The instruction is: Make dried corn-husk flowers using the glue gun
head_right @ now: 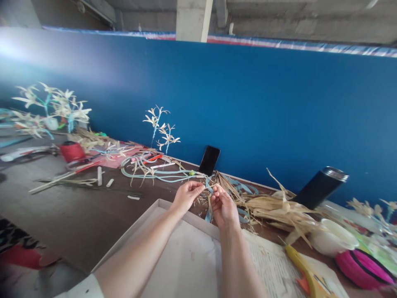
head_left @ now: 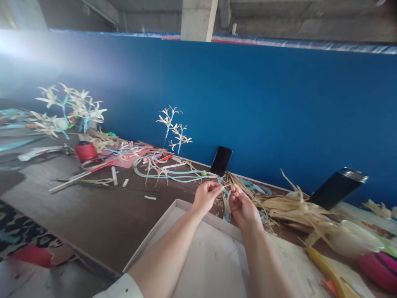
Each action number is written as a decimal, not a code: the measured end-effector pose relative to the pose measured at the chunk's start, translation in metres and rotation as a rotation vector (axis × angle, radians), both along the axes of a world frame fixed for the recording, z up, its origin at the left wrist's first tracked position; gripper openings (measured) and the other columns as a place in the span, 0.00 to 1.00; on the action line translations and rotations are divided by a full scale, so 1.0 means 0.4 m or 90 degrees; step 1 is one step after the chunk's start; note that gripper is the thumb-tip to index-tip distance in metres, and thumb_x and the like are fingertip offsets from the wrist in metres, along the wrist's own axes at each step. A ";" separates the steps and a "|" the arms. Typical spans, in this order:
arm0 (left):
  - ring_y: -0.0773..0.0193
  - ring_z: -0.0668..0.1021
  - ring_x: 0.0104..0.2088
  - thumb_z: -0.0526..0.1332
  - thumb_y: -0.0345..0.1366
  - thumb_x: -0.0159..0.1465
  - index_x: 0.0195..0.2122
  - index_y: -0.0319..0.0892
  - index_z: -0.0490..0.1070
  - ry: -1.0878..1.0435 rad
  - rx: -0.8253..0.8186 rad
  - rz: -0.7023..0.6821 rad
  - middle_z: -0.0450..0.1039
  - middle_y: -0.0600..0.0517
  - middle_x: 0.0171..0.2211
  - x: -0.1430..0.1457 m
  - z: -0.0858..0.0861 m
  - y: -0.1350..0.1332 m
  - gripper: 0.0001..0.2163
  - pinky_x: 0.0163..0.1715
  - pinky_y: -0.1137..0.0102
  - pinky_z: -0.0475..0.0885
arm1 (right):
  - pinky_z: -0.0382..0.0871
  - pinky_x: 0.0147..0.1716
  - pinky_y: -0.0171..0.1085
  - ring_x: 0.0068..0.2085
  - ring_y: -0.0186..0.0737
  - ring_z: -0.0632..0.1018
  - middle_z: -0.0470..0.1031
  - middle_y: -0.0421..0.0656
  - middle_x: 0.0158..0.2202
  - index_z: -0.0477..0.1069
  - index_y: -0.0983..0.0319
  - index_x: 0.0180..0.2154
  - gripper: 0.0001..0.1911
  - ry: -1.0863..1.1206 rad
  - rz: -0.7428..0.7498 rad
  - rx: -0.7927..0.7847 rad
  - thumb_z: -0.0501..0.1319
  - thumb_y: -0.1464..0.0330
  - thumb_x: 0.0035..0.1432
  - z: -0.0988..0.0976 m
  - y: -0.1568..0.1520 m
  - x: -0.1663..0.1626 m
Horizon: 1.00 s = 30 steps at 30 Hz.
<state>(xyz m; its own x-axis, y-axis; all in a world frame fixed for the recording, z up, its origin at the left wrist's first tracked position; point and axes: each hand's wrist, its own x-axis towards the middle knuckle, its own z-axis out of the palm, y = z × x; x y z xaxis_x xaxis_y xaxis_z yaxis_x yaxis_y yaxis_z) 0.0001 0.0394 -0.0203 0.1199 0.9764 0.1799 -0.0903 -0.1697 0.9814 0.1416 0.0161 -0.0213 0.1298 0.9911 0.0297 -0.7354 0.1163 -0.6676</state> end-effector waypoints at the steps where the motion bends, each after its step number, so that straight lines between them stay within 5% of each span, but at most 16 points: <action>1: 0.71 0.70 0.21 0.61 0.48 0.53 0.36 0.38 0.72 -0.005 -0.002 0.000 0.71 0.52 0.24 0.001 0.000 0.001 0.18 0.19 0.77 0.62 | 0.72 0.28 0.22 0.27 0.24 0.73 0.74 0.39 0.33 0.72 0.64 0.37 0.15 -0.013 0.002 0.007 0.66 0.78 0.43 0.002 -0.002 -0.003; 9: 0.69 0.72 0.22 0.59 0.48 0.55 0.31 0.38 0.72 -0.009 0.001 0.030 0.73 0.51 0.26 -0.001 0.003 0.004 0.16 0.20 0.76 0.64 | 0.72 0.28 0.23 0.27 0.24 0.73 0.75 0.39 0.36 0.73 0.63 0.36 0.14 -0.066 -0.019 0.016 0.68 0.75 0.44 0.008 -0.008 -0.013; 26: 0.67 0.74 0.24 0.54 0.47 0.59 0.30 0.41 0.73 0.114 0.072 0.110 0.75 0.53 0.25 -0.013 0.004 0.005 0.15 0.25 0.75 0.64 | 0.69 0.18 0.21 0.18 0.23 0.69 0.71 0.36 0.20 0.72 0.64 0.24 0.13 -0.167 -0.182 -0.069 0.73 0.66 0.37 0.048 -0.017 -0.016; 30: 0.66 0.75 0.27 0.54 0.46 0.60 0.30 0.41 0.73 0.132 0.085 0.135 0.76 0.52 0.26 -0.016 0.001 0.005 0.15 0.26 0.75 0.65 | 0.71 0.21 0.22 0.22 0.25 0.71 0.74 0.39 0.25 0.74 0.65 0.26 0.14 -0.198 -0.190 -0.101 0.73 0.67 0.36 0.037 -0.014 -0.017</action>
